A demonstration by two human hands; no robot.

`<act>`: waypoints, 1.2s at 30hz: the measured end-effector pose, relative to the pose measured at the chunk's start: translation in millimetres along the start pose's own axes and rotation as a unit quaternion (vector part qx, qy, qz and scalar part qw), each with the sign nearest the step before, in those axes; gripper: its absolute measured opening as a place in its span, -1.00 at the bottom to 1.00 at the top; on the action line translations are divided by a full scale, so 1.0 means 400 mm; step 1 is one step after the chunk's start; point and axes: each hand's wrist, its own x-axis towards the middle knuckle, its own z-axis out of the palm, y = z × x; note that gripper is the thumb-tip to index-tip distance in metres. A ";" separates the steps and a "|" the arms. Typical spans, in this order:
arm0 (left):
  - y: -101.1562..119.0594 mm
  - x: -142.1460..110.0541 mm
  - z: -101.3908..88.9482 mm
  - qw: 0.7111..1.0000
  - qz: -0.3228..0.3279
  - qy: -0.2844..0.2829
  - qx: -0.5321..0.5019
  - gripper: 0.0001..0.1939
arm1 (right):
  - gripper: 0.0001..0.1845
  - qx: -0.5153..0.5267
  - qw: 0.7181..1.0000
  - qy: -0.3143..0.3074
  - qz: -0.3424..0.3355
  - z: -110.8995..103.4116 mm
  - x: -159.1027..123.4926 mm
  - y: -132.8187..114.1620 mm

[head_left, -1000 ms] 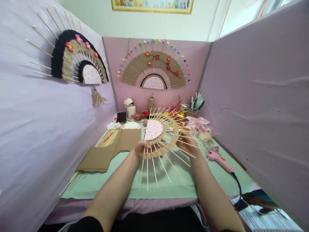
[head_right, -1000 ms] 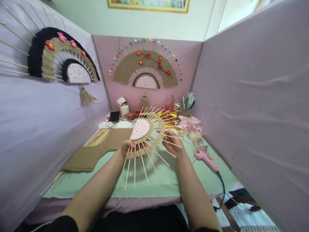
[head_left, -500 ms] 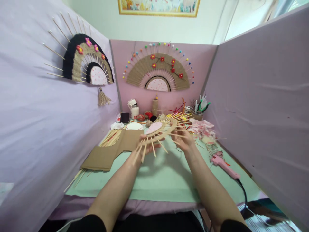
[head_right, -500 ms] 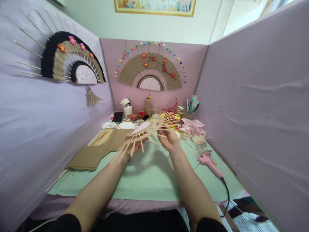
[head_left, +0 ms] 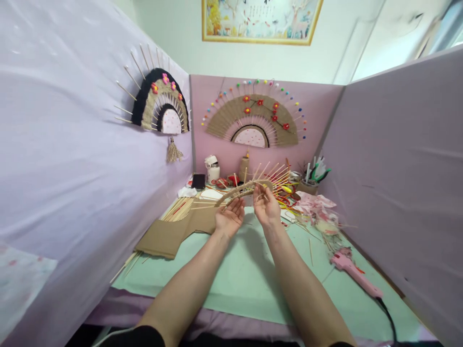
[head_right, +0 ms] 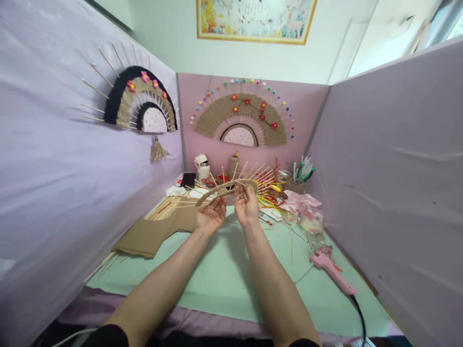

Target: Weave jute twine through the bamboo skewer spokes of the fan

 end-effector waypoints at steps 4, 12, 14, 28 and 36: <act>-0.009 -0.024 0.017 0.999 0.000 -0.032 0.007 -0.46 | -0.80 0.016 1.000 0.005 0.005 0.005 -0.005 -0.005; -0.015 -0.037 0.051 0.986 0.079 -0.019 0.144 -0.69 | -0.92 -0.052 0.997 -0.044 -0.020 0.013 -0.041 0.039; -0.016 -0.041 0.060 0.984 0.069 -0.044 0.160 -0.74 | -0.94 -0.088 0.993 -0.063 -0.038 -0.003 -0.055 0.050; -0.006 -0.034 0.046 0.986 -0.068 -0.094 0.121 -0.51 | -0.88 -0.299 0.941 -0.087 -0.133 -0.098 -0.110 0.073; 0.001 -0.021 0.035 0.987 -0.102 -0.035 0.116 -0.69 | -0.83 -0.359 0.918 -0.108 -0.127 -0.123 -0.151 0.070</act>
